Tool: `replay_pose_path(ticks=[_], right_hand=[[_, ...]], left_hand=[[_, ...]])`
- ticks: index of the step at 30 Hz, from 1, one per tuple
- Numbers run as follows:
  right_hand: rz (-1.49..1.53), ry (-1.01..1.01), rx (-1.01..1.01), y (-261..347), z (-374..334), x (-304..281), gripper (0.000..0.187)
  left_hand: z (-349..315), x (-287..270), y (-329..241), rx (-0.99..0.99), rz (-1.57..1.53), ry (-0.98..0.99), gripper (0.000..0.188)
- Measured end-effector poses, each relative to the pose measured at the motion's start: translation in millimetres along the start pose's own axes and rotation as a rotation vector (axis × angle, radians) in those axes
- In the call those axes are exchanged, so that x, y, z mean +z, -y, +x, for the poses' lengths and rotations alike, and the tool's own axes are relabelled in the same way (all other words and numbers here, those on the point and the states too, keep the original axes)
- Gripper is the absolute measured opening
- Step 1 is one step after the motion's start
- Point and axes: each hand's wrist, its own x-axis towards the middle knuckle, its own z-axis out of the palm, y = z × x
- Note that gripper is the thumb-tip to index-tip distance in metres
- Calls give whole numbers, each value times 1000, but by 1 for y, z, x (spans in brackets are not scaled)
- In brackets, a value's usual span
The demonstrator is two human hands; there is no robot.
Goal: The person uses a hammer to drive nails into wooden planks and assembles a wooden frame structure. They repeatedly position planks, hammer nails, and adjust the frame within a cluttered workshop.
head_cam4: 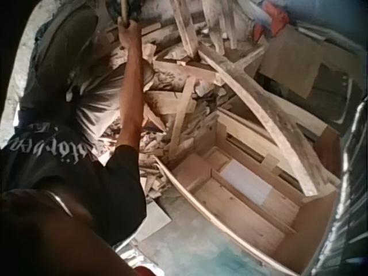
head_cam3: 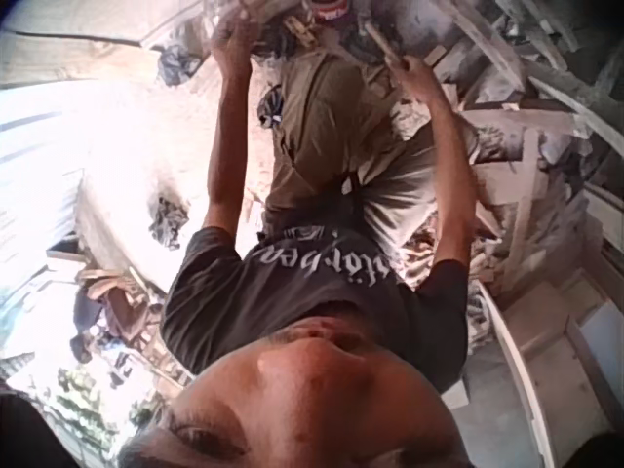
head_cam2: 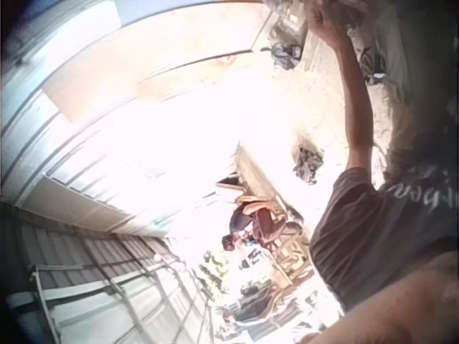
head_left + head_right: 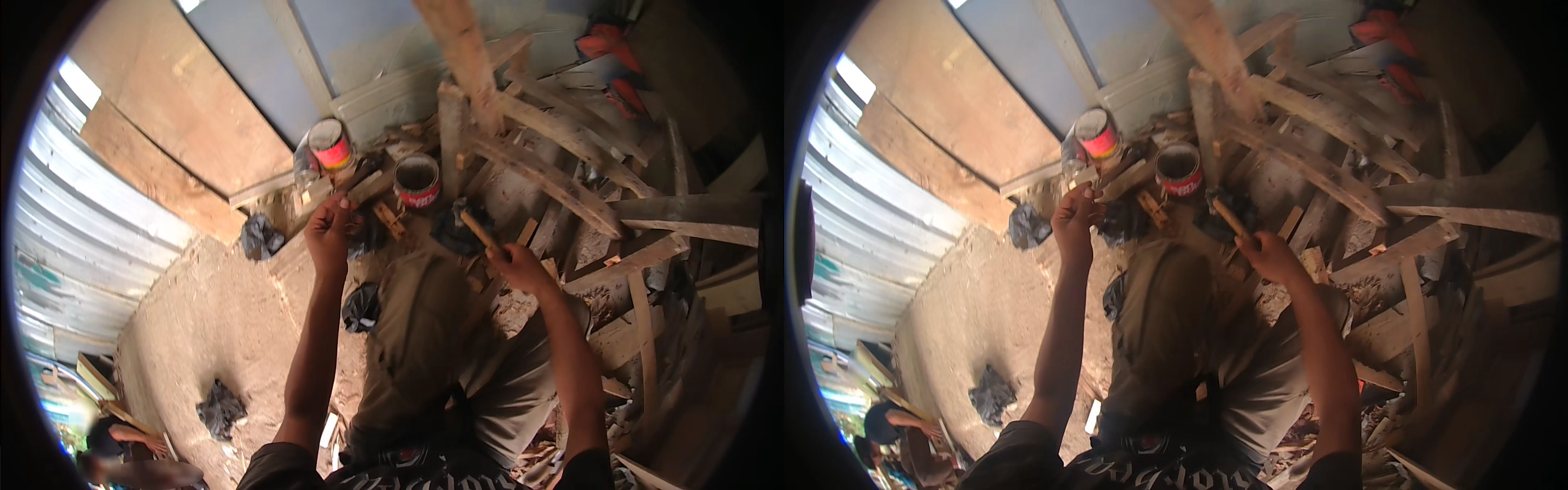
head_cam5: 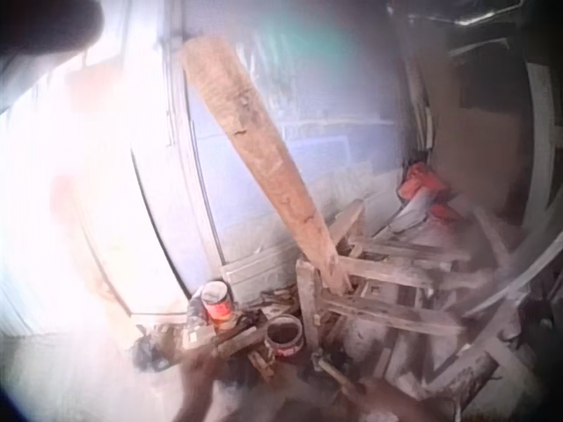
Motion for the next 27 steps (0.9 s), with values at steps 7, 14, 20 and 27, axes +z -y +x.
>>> replay_pose_path(ticks=[7,14,20,27], right_hand=[[157,-18,164,6,-45,-25,63],[391,-73,363,12,-44,-34,52],[736,-138,486,-4,-10,-23,37],[883,-230,806,43,-14,1,40]], left_hand=[[15,127,-76,93,-126,441,39],[-4,171,12,57,147,753,22],[23,202,42,-104,627,1070,17],[11,188,16,-38,782,1218,20]])
